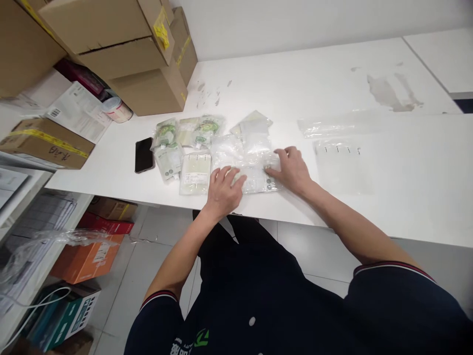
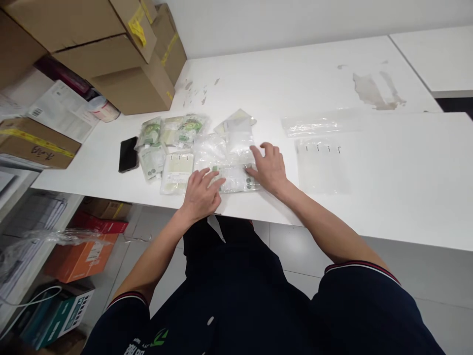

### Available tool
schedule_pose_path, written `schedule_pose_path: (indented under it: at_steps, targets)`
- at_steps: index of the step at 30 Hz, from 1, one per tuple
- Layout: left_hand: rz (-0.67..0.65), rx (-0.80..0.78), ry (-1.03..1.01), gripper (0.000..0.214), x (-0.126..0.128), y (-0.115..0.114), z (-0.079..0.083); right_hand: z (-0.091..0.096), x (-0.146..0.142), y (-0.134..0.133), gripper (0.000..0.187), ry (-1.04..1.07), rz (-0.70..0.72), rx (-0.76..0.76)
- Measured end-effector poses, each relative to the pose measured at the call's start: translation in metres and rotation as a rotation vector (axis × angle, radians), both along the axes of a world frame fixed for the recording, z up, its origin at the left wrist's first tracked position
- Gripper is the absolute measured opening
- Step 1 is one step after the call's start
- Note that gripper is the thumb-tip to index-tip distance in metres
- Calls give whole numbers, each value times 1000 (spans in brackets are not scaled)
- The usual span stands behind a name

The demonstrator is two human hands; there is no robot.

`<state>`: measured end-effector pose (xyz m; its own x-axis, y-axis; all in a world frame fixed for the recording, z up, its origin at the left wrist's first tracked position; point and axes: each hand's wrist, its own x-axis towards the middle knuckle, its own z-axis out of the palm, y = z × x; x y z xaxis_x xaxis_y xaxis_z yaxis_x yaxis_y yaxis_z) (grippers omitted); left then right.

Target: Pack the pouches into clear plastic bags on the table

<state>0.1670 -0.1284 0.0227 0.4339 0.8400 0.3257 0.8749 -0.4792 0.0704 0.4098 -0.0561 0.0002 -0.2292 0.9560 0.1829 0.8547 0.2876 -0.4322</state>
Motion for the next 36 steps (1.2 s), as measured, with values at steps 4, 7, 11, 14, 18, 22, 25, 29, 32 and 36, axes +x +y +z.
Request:
schedule_pose_path:
  at_steps: [4, 7, 11, 14, 18, 22, 25, 29, 32, 36]
  targets:
    - [-51, -250, 137, 70, -6, -15, -4, -4, 1, -5, 40, -14, 306, 78]
    - [-11, -295, 190, 74, -6, -3, -12, -6, 11, -4, 50, 38, 491, -138]
    - [-1, -257, 193, 65, 0, 3, -8, -3, 27, -14, 97, -6, 586, -223]
    - [-58, -362, 175, 57, 0, -10, 19, 5, 38, -39, 80, 43, 596, -225]
    - [-178, -588, 91, 37, -8, -23, 63, 20, 44, -71, 46, 238, 502, -407]
    - [-27, -575, 98, 36, -8, -9, 75, 27, 35, -62, 40, 297, 334, -453]
    - [125, -435, 124, 51, -4, 4, 63, 23, 23, -39, 37, 277, 215, -438]
    - [198, -186, 115, 58, -3, 3, 41, 17, 11, -20, 29, 294, 105, -469]
    - [183, 25, 78, 51, -1, -8, 22, 13, 5, -15, 27, 278, 68, -467]
    - [29, 31, 90, 44, 10, -25, -5, 10, -2, -9, 26, 233, 5, -460]
